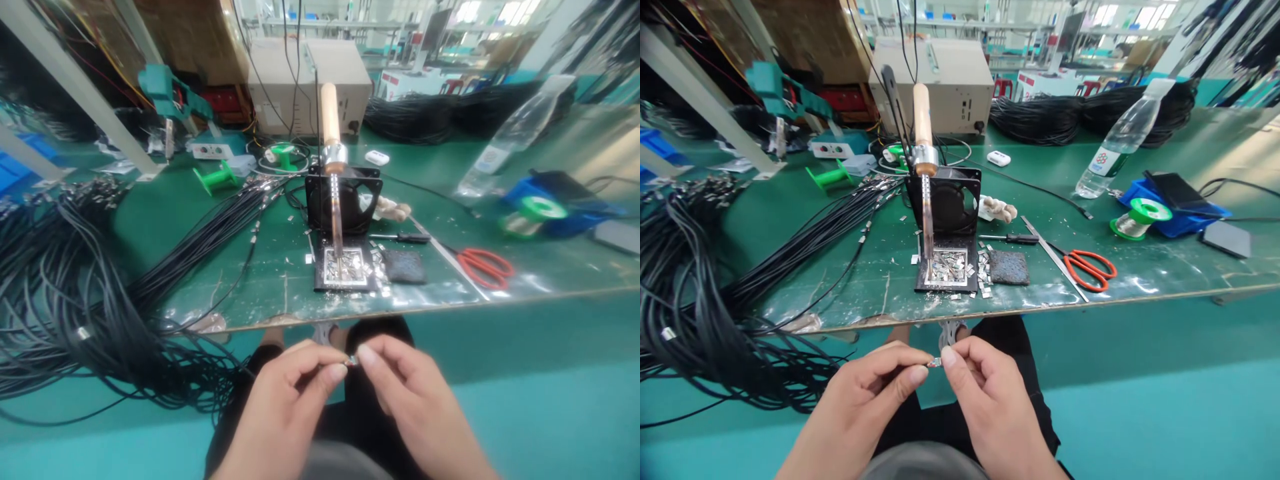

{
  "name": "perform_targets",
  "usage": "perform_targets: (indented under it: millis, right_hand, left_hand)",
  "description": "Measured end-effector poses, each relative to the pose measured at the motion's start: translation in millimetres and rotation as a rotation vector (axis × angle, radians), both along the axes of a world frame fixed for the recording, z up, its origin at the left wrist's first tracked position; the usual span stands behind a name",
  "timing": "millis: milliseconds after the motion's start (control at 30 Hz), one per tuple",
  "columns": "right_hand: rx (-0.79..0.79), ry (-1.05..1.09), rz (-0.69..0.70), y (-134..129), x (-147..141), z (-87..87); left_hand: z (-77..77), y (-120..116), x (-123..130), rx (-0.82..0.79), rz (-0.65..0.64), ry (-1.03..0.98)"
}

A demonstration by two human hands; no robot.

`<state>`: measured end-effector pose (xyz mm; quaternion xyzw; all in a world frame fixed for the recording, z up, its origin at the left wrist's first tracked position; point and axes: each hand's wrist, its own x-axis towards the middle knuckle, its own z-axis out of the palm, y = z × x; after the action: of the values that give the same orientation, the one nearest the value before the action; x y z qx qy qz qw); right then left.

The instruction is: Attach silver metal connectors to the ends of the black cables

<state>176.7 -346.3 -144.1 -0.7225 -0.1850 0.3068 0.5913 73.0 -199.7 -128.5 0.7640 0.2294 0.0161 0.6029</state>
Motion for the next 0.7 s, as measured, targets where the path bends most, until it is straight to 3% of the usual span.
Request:
perform_targets:
  millis: [167,700]
  right_hand:
    - [-0.002,-0.037,-0.027,-1.6,-5.2,5.7]
    - [-0.077,-0.206,-0.092,-3.2,-17.1,-1.3]
  left_hand:
    - [-1.4,-1.6,-0.7,-0.036,-0.005,0.017]
    - [3.6,-9.7,1.7,-0.070,0.071,0.026]
